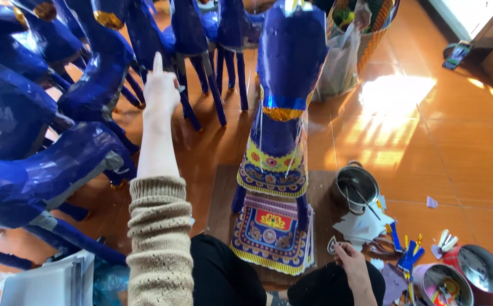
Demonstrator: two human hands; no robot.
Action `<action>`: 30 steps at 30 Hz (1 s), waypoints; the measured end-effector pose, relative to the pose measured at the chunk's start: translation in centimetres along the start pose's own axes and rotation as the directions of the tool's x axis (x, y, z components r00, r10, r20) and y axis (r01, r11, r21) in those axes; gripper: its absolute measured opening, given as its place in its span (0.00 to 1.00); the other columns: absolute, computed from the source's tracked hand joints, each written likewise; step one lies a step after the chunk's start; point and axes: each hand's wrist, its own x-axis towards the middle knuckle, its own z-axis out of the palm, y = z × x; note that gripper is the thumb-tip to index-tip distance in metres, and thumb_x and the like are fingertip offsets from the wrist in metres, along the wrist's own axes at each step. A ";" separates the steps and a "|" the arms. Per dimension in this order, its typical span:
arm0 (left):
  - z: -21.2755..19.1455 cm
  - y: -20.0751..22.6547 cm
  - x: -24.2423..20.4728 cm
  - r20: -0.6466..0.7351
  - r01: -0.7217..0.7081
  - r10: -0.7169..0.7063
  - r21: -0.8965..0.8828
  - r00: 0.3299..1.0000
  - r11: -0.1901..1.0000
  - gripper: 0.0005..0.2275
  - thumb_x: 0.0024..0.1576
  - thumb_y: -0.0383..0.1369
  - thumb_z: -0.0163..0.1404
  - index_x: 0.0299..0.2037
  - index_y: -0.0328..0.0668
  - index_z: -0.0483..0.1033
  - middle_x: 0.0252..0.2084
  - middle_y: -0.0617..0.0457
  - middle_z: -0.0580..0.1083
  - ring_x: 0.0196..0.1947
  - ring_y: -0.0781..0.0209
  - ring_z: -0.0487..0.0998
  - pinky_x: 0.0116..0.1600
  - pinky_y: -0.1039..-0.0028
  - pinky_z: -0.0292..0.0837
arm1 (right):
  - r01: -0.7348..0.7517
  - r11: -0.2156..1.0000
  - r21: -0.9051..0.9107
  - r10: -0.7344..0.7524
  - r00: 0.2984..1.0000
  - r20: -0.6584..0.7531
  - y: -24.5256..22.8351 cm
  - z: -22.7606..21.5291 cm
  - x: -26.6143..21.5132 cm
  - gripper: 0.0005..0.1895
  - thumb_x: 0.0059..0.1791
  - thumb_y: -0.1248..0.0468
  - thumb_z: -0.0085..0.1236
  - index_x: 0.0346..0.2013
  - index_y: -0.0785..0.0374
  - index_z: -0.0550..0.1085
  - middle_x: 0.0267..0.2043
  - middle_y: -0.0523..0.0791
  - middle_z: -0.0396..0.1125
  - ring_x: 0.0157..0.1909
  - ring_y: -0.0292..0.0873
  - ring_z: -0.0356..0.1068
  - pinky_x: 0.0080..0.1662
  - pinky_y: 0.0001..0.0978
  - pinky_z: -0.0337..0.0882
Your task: Decorating a blue horse figure by cutting and pasting colorful patterned paper strips onto its surface.
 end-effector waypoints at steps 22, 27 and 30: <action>2.5 -3.1 0.9 0.056 -0.051 0.036 0.296 0.998 0.954 0.10 0.49 0.19 0.53 0.39 0.36 0.83 0.72 0.40 0.52 0.42 0.44 0.74 0.47 0.59 0.76 | 0.065 0.997 -0.038 -0.065 0.998 0.010 -0.9 0.7 -2.0 0.11 0.53 0.66 0.54 0.42 0.74 0.76 0.29 0.50 0.64 0.32 0.42 0.61 0.37 0.30 0.63; 3.6 -5.6 -1.1 0.053 0.025 -0.028 0.061 0.998 0.998 0.22 0.44 0.19 0.55 0.52 0.28 0.69 0.47 0.32 0.72 0.34 0.26 0.77 0.42 0.44 0.73 | 0.160 0.987 0.012 -0.160 0.986 0.039 0.7 -1.4 0.2 0.09 0.52 0.66 0.54 0.40 0.71 0.76 0.27 0.48 0.66 0.29 0.39 0.63 0.35 0.27 0.65; 3.9 -5.2 -1.4 0.053 0.337 -0.341 0.074 0.938 0.938 0.21 0.56 0.34 0.36 0.60 0.48 0.67 0.61 0.29 0.64 0.48 0.19 0.68 0.44 0.32 0.59 | 0.187 0.982 -0.030 -0.188 0.982 -0.023 0.4 -3.6 0.6 0.07 0.51 0.65 0.55 0.35 0.67 0.75 0.24 0.46 0.64 0.27 0.39 0.62 0.32 0.26 0.62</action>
